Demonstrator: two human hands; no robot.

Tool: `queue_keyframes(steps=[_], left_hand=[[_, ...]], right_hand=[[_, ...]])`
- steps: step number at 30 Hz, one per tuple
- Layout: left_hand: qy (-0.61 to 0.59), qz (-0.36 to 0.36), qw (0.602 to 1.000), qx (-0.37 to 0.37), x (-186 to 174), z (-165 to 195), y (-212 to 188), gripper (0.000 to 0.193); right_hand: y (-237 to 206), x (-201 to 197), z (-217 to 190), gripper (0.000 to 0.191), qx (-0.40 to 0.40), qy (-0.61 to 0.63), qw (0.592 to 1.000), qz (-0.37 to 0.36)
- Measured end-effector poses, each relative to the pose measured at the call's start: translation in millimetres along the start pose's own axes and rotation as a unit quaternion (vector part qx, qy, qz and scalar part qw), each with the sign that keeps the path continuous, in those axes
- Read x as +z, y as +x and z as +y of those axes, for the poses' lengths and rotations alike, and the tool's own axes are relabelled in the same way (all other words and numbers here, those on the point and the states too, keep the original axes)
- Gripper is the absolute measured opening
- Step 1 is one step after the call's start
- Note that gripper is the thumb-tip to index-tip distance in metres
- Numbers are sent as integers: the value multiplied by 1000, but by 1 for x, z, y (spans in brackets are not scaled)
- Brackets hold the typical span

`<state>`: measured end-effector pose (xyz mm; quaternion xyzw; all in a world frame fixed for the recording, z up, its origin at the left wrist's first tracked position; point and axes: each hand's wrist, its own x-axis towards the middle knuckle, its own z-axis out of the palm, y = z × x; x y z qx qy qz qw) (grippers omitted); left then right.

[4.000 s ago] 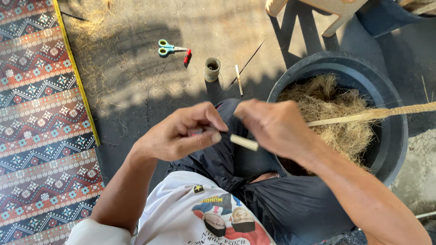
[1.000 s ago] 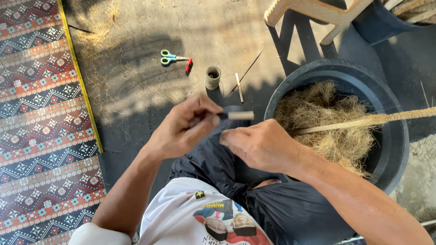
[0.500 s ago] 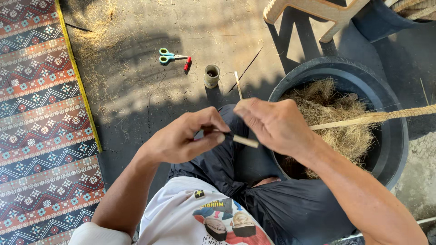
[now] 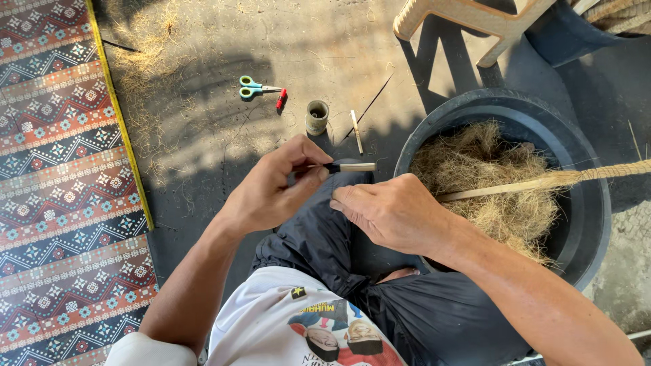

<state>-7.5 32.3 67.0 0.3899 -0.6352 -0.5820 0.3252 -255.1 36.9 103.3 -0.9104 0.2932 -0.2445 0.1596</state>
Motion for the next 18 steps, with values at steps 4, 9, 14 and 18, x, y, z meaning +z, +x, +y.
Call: queue_keyframes(steps=[4,9,14,18], left_hand=[[1,-99,985,140,-1,0,-1,10],[-60,-32,998,9,-3,0,-2,10],[31,-130,985,105,-4,2,-2,15],[-103,-62,991,51,-2,1,-2,13]], right_hand=[[-3,2,1,11,108,20,993,34],[-2,2,-5,19,34,15,998,-46],[4,-5,-9,11,61,3,998,7],[6,-5,-10,12,23,1,1000,-1]])
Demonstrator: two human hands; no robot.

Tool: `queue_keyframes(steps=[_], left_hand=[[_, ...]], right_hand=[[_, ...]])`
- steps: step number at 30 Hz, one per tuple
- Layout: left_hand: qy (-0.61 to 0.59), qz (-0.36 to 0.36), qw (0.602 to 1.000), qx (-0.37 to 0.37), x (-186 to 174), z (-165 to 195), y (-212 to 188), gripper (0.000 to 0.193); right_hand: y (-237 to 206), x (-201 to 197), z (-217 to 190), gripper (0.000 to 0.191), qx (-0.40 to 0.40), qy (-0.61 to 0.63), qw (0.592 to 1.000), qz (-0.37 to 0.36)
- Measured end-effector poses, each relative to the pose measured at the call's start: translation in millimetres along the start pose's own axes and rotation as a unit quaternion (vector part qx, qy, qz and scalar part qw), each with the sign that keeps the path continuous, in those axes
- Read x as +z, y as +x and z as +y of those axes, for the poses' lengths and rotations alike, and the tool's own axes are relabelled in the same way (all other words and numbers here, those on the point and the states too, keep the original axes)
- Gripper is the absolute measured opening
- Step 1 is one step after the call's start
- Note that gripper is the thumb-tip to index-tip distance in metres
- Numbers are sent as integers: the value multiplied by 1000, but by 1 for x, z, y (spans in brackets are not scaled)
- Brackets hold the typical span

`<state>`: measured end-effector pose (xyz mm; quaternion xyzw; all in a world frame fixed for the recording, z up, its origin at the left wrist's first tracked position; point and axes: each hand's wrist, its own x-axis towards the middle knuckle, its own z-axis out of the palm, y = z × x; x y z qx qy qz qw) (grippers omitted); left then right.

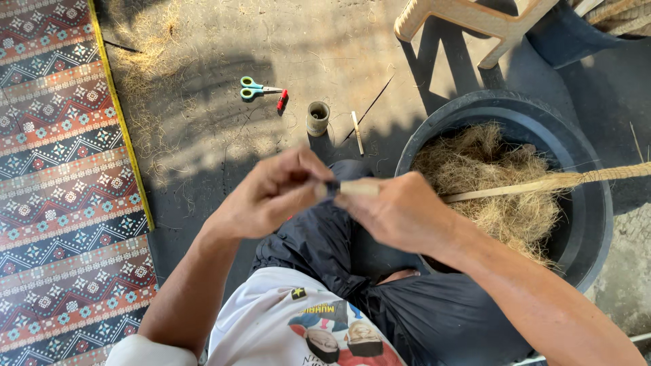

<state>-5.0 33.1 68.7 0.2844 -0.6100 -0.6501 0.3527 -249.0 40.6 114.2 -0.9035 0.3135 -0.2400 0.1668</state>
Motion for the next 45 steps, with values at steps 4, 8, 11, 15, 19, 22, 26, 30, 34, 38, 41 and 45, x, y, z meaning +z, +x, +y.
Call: queue_keyframes(steps=[4,8,11,15,19,22,26,30,34,38,41,45], left_hand=[[156,30,987,-34,2,-4,2,15],[22,-74,992,95,3,-7,0,12],[107,88,990,-15,5,-8,1,12],[145,9,988,44,5,-6,2,12],[40,14,999,14,5,-6,3,10],[151,87,984,29,7,-10,5,13],[217,32,975,31,7,-12,2,13],[46,21,997,64,7,-14,-1,12],[148,128,980,40,12,-19,7,16],[246,37,966,70,12,-21,2,13],[33,-13,998,60,9,-22,-4,13],[-50,120,991,-7,13,-36,-3,32]], right_hand=[[-3,3,4,12,-40,-21,999,6],[-6,6,10,12,68,-2,997,38],[-7,7,12,14,16,10,1000,-16],[-6,7,13,12,30,16,999,16],[-6,10,10,18,72,47,996,6],[-8,12,9,19,17,15,998,-50],[-9,3,18,14,72,45,996,17],[-7,8,24,15,78,41,996,3],[-8,17,18,17,20,24,999,-41],[-9,10,22,14,52,27,998,17],[-7,10,25,15,101,36,994,13],[-9,28,15,13,11,24,999,-25]])
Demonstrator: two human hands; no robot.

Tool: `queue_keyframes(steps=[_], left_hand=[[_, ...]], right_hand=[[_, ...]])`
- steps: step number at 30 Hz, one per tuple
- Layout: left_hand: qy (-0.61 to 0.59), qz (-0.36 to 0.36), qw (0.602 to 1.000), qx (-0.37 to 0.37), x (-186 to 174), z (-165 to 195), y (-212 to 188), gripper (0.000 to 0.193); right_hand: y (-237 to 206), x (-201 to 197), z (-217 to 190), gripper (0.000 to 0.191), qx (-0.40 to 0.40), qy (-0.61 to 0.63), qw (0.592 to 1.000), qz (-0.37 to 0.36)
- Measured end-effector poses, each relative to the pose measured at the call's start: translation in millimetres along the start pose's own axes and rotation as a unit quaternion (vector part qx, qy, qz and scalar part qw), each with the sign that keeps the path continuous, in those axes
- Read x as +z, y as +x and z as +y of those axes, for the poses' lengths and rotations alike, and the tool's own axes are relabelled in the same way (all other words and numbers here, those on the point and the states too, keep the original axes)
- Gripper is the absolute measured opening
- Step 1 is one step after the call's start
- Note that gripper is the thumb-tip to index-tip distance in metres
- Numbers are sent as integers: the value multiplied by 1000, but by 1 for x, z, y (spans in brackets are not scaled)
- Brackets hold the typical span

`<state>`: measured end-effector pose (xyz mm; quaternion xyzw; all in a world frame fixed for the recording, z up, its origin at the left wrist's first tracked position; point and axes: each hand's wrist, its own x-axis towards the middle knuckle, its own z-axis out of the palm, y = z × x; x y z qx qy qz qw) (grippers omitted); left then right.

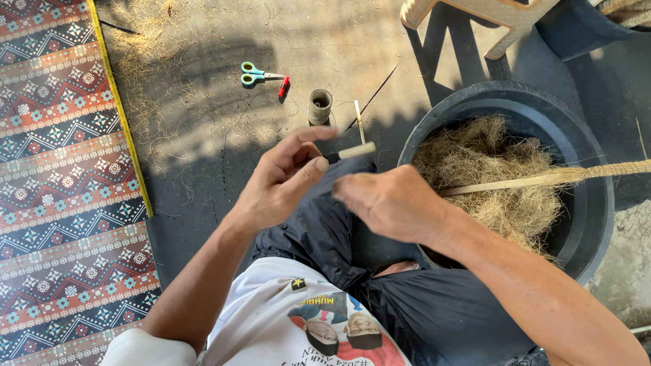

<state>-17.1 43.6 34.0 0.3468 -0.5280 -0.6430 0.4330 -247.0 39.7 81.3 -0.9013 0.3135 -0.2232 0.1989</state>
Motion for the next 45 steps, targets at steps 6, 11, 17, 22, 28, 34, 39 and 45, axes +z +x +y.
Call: queue_keyframes(steps=[6,11,17,22,28,34,39,45], left_hand=[[-227,85,969,-45,7,-43,-1,33],[-435,183,882,-8,-22,-66,-2,25],[-462,347,816,-13,-71,-75,8,21],[-484,437,758,9,-106,-85,11,10],[-83,545,830,-80,-132,-113,15,15],[558,449,696,-43,-141,-137,2,26],[649,406,640,-59,-157,-148,-2,32],[644,408,643,-75,-172,-161,-5,35]], right_hand=[[-4,12,0,12,-27,-51,997,-46],[4,29,17,14,-14,-76,994,-82],[15,63,50,15,3,-67,989,-129],[24,90,78,17,0,-75,986,-151],[28,119,116,15,4,-124,982,-145],[68,157,130,15,24,-124,984,-129],[110,178,126,17,63,-49,996,-48],[182,202,144,17,100,4,995,20]])
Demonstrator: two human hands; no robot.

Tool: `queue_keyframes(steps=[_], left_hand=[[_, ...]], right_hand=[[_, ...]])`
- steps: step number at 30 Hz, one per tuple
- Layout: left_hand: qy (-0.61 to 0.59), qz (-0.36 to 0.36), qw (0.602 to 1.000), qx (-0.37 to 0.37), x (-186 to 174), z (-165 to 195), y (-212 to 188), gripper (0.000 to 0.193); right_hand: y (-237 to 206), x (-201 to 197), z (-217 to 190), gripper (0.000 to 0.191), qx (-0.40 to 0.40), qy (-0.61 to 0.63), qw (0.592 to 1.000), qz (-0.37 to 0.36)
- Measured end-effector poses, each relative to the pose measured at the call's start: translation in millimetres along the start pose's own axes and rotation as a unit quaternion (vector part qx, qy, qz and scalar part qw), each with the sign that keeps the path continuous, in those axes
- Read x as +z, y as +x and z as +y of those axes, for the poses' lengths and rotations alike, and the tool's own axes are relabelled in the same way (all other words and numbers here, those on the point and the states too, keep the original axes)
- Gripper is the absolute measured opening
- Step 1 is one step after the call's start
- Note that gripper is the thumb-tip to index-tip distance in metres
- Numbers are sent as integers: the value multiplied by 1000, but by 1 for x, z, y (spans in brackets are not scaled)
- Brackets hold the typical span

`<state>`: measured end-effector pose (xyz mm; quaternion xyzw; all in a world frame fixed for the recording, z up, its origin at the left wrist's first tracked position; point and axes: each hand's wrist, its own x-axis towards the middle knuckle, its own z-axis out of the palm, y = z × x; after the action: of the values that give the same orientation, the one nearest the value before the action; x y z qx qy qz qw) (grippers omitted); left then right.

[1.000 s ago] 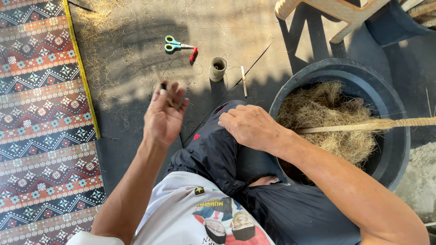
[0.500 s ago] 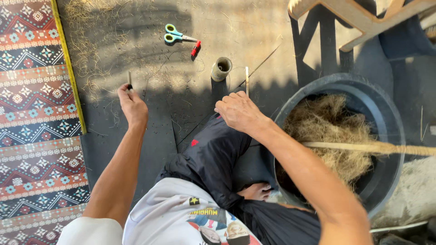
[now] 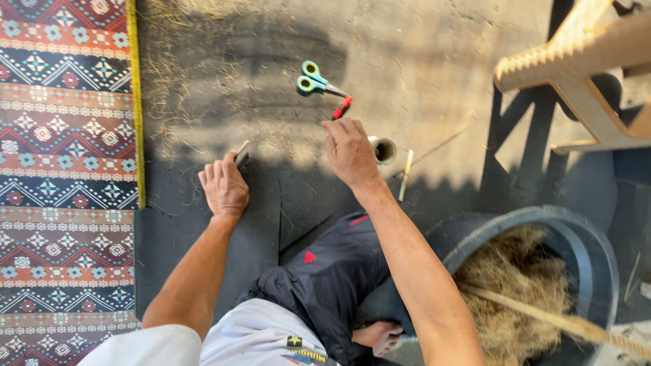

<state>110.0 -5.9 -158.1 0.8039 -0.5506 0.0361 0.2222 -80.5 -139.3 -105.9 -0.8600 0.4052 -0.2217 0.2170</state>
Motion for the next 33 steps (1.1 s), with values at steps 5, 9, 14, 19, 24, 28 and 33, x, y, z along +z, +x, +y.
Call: queue_keyframes(steps=[5,9,14,19,24,28,33], left_hand=[[-10,-7,1000,-5,6,-7,-1,36],[-21,-12,1000,-9,10,-12,-1,39],[-24,-33,999,-20,14,-17,-4,40],[-28,-23,999,-16,19,-21,-10,43],[-33,-18,999,-14,26,-24,-18,42],[-27,-14,999,-12,29,-23,-22,37],[-12,3,1000,-2,26,-17,-21,32]], right_hand=[[51,29,15,24,41,-25,999,-2],[72,49,24,43,61,-97,993,17],[75,64,26,44,90,-115,989,-17],[72,65,28,34,108,-106,988,-20],[59,49,33,20,206,24,978,-5],[22,29,31,21,236,282,925,96],[-46,-2,21,22,260,286,911,142]])
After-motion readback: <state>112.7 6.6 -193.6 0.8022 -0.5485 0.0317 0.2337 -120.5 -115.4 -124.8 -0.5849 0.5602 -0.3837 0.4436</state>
